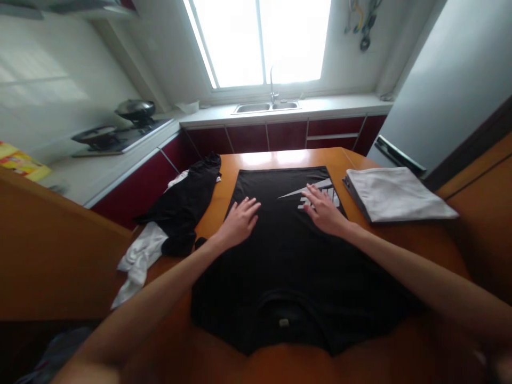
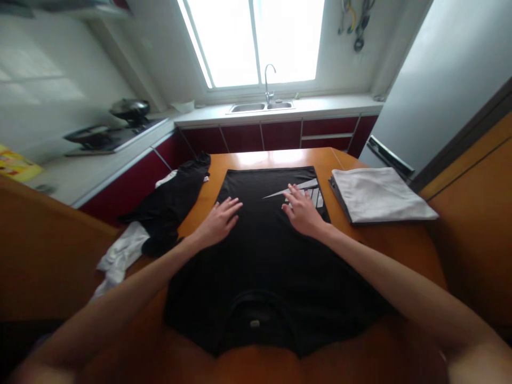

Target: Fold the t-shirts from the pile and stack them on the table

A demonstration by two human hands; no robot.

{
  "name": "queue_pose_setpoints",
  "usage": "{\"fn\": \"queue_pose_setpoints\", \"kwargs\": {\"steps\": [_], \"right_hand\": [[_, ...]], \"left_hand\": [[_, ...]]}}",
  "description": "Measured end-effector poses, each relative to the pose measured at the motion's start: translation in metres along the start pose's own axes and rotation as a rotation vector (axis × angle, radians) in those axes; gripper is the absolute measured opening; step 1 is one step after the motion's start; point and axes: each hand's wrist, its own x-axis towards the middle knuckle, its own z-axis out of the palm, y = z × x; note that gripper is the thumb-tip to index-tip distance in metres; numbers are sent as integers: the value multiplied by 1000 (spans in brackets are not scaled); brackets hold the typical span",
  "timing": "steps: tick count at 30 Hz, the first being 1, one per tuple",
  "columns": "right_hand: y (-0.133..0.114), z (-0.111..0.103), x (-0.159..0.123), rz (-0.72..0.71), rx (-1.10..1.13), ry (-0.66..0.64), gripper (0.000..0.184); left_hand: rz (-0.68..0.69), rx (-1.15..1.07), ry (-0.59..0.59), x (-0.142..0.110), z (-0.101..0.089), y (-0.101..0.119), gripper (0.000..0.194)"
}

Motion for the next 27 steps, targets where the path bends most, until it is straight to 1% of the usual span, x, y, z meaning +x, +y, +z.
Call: {"fn": "queue_pose_setpoints", "kwargs": {"steps": [2,4,5,7,10,12,15,16,18,20,22,24,27], "right_hand": [[-29,-2,-58,-87,57,-102,51],[-51,0,-111,-189,128,-260,51],[-59,3,-134,-199,130,-286,52],[-69,9,-172,-211,84,-302,58],[-73,14,-206,-246,17,-341,64],[-73,13,-219,-271,4,-357,64],[-71,8,-229,-285,0,-338,62],[-69,6,-231,-270,-9,-308,60],[-61,2,-233,-198,-41,-201,55],[-47,-1,-233,-94,-92,-56,54],[-31,-1,-235,-3,-152,57,54],[-16,1,-239,63,-211,104,55],[-2,6,-247,145,-268,96,58]], "left_hand": [[138,-58,-100,-54,1,37,51],[210,-93,-176,-100,4,66,53],[225,-97,-200,-119,6,76,53],[230,-96,-231,-148,10,89,56],[229,-102,-243,-176,15,101,64],[238,-117,-238,-187,16,109,67],[213,-135,-199,-194,13,115,60],[176,-129,-159,-194,11,114,55],[53,-86,-25,-194,6,103,48],[-107,-19,135,-194,2,82,46],[-246,21,257,-198,3,58,52],[-324,13,327,-206,7,37,61],[-363,-26,383,-219,16,19,66]]}}
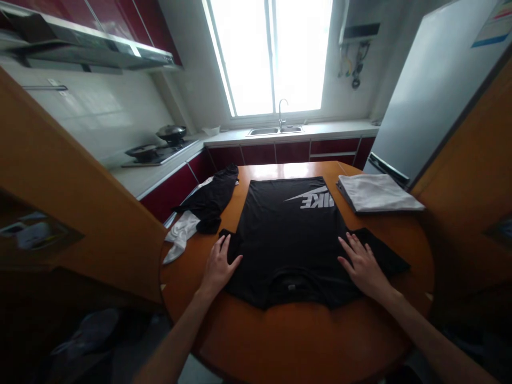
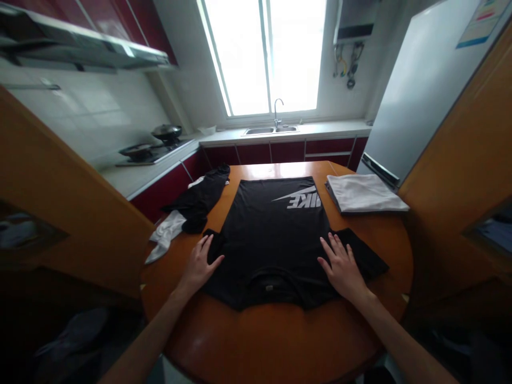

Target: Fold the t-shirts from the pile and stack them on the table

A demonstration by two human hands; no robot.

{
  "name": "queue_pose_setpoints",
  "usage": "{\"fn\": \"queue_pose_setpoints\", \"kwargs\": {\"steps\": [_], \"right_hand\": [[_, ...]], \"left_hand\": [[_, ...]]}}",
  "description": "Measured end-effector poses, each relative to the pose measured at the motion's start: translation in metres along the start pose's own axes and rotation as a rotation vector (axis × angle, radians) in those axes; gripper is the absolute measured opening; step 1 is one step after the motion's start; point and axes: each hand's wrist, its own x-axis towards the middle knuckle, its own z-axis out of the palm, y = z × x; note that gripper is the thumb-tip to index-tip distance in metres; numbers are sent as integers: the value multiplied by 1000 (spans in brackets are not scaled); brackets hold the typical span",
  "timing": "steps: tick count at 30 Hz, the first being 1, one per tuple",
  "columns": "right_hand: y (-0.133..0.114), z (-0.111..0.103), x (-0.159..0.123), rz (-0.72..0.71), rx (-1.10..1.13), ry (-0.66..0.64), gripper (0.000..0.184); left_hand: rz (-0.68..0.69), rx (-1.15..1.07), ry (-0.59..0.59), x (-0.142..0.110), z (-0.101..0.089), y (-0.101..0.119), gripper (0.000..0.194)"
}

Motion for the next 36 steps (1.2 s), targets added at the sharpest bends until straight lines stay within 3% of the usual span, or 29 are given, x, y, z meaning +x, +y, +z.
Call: {"fn": "queue_pose_setpoints", "kwargs": {"steps": [4,8,15,19,23,27,31,33,36], "right_hand": [[12,4,-4,95,-13,5,64],[25,7,-4,201,-35,28,66],[32,14,-8,250,-79,-7,75],[34,12,-9,263,-91,-37,80],[40,12,-10,271,-105,-24,80],[42,8,-10,296,-73,-17,78],[24,-5,5,302,-2,62,73],[1,-13,21,204,64,61,67],[-52,-19,48,-36,181,-4,59]], "left_hand": [[-112,-55,112,-5,1,-14,58],[-253,-183,169,-5,-4,-28,66],[-376,-169,275,-13,-17,-55,69],[-438,-181,289,-16,-24,-53,58],[-451,-152,332,-25,-31,-45,60],[-479,-97,302,-38,-35,-39,56],[-492,-73,315,-39,-33,-37,46],[-471,-72,332,-38,-32,-39,42],[-460,-129,342,-37,-29,-44,43]]}}
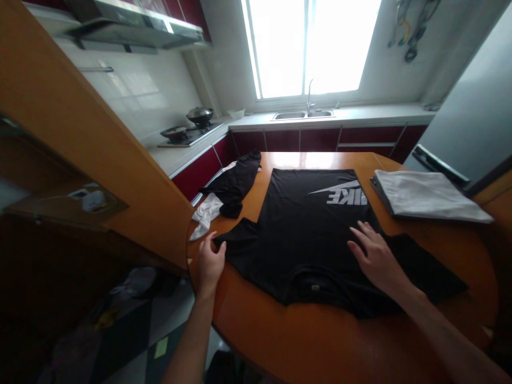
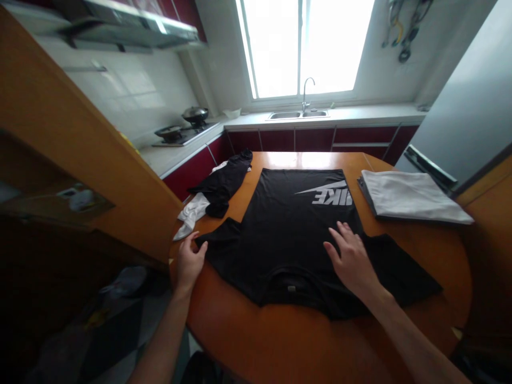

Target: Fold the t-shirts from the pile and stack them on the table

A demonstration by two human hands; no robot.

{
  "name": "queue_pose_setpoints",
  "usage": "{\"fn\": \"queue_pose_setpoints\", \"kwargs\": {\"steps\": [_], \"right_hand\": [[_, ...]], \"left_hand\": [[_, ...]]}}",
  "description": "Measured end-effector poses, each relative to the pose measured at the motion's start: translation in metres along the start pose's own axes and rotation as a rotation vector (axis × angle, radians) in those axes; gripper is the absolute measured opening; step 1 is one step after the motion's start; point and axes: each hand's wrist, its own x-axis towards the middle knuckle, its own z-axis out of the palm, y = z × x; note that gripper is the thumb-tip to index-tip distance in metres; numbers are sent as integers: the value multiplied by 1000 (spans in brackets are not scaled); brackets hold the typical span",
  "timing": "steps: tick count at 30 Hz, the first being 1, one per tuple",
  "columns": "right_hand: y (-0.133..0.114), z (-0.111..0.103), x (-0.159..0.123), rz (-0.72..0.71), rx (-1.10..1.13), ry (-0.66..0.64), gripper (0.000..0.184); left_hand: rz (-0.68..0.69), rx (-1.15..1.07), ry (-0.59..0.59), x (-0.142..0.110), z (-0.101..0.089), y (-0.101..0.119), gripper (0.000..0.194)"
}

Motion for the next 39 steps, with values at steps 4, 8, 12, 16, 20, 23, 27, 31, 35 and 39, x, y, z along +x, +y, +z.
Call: {"fn": "queue_pose_setpoints", "kwargs": {"steps": [4,8,12,16,20,23,27,31,35,39], "right_hand": [[-87,25,35,-313,100,-180,53],[-158,68,60,-563,151,-348,55],[-189,110,75,-670,139,-381,61],[-188,133,78,-682,139,-416,61],[-182,137,76,-664,191,-412,60],[-183,135,77,-617,236,-376,57],[-182,135,81,-546,254,-305,50],[-179,137,82,-560,203,-348,53],[-178,140,82,-558,178,-363,55],[-178,142,83,-548,183,-365,59]], "left_hand": [[-31,-81,-3,-2,0,-2,46],[61,-52,52,-8,-4,6,40],[137,-21,74,-12,-4,10,34],[96,10,86,-12,2,5,29],[92,75,131,-11,3,-1,28],[70,158,111,-12,2,-3,33],[-18,308,95,-14,3,-4,50],[-13,303,35,-13,1,-4,49],[-2,237,11,-13,-4,-1,45],[-5,202,-2,-13,-7,2,43]]}}
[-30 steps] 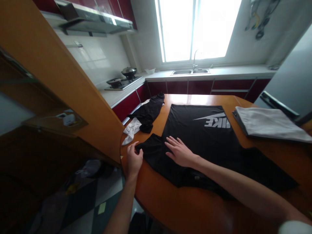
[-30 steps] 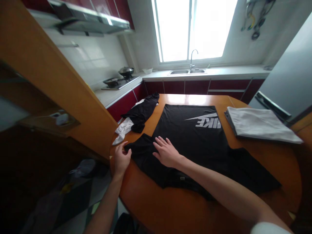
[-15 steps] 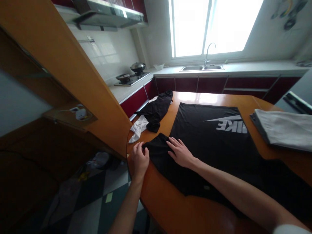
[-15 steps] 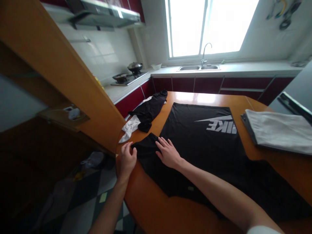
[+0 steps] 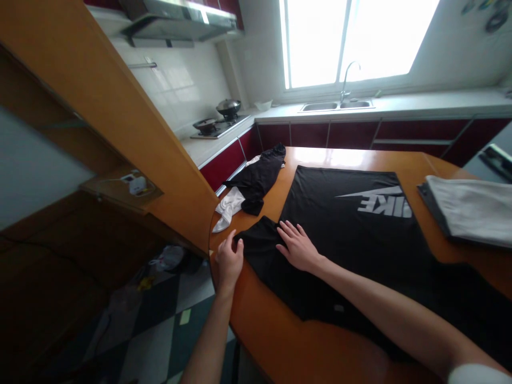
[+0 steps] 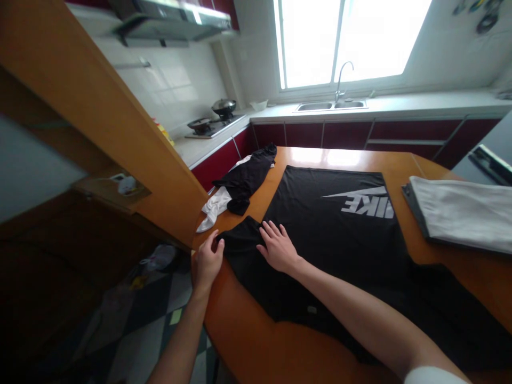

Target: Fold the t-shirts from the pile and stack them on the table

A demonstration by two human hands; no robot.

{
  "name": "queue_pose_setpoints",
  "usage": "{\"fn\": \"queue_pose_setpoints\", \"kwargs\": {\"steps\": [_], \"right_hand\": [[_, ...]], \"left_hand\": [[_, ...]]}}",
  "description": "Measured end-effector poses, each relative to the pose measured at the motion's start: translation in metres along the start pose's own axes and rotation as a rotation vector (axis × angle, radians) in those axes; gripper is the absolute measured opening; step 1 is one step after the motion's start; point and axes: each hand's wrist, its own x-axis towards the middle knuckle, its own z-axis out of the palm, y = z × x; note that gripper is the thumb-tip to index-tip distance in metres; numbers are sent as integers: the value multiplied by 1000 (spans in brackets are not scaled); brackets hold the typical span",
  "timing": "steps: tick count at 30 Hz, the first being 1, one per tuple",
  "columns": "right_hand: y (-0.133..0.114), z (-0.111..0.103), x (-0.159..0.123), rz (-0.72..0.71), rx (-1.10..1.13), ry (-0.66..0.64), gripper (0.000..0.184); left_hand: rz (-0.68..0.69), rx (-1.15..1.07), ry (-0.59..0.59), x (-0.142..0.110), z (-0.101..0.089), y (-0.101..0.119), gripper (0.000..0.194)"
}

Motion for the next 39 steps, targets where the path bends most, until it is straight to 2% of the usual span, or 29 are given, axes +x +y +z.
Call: {"fn": "queue_pose_setpoints", "kwargs": {"steps": [10,18,25,34,36,39], "right_hand": [[0,-5,1,-4,19,2,59],[2,-5,3,3,39,7,56],[2,-5,3,-2,36,13,56],[2,-3,2,0,75,19,54],[0,-6,3,26,117,58,52],[-1,-15,7,110,224,236,42]], "left_hand": [[-41,7,-15,6,1,-5,39],[-108,-196,-46,7,-3,1,41],[-111,-269,-51,6,-7,10,44],[-147,-363,-31,4,-2,5,36],[-127,-359,-9,4,-2,6,35],[-81,-335,21,7,-7,13,35]]}}
